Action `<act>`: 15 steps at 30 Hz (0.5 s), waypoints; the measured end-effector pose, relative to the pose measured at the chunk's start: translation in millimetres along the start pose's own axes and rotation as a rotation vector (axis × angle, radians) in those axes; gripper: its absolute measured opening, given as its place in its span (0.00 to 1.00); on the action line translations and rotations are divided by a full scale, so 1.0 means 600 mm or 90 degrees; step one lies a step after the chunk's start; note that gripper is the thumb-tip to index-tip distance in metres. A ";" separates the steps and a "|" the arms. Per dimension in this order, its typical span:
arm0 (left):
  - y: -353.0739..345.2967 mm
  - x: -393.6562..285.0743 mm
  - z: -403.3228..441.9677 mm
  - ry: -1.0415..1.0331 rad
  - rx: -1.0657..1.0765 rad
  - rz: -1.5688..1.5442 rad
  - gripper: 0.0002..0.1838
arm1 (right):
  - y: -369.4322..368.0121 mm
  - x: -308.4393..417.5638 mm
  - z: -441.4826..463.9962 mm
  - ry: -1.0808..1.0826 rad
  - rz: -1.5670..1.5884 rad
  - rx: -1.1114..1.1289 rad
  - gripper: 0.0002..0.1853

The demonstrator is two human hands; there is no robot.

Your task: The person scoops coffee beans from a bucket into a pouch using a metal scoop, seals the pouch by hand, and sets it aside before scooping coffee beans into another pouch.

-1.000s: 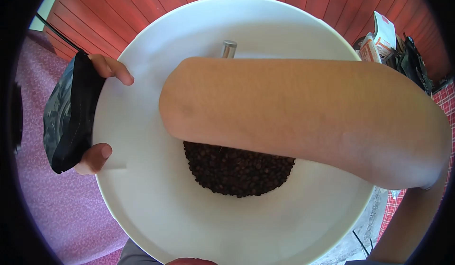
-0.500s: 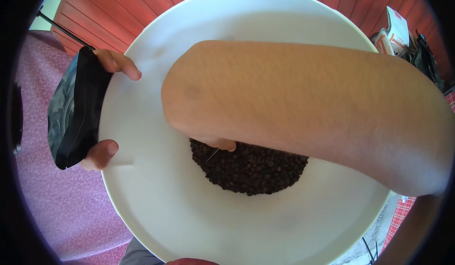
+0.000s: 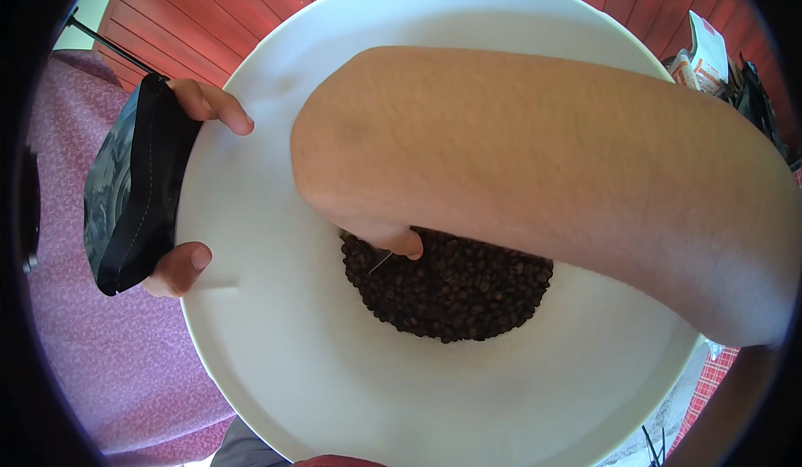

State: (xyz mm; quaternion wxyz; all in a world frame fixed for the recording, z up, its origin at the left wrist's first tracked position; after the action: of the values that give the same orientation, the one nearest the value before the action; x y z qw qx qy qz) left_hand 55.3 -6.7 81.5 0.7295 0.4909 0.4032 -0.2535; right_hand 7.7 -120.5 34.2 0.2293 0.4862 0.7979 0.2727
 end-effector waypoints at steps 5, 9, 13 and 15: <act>-0.010 -0.001 0.011 0.006 0.001 0.002 0.42 | 0.011 0.000 -0.015 -0.010 0.000 0.080 0.28; -0.020 -0.001 0.016 0.013 -0.003 0.002 0.42 | 0.004 -0.008 -0.020 -0.002 -0.003 0.077 0.29; 0.006 0.004 -0.007 0.015 0.005 0.014 0.43 | 0.024 0.013 -0.011 -0.002 0.000 0.080 0.30; 0.006 0.004 -0.007 0.009 0.018 0.023 0.43 | 0.024 0.012 -0.011 0.000 0.000 0.078 0.30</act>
State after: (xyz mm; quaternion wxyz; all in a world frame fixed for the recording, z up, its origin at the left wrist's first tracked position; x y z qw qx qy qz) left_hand 57.9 -1.1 80.8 0.7242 0.5100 0.3957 -0.2427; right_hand 9.6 -109.9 47.9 0.1989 0.4991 0.8134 0.2232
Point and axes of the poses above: each hand's wrist, its own z-axis towards the middle knuckle, its own y-axis out of the back of the hand, x = y × z, the point moved 6 cm from there along z, towards the middle knuckle, and after that the axes turned 10 degrees about y, right-handed, at the moved point
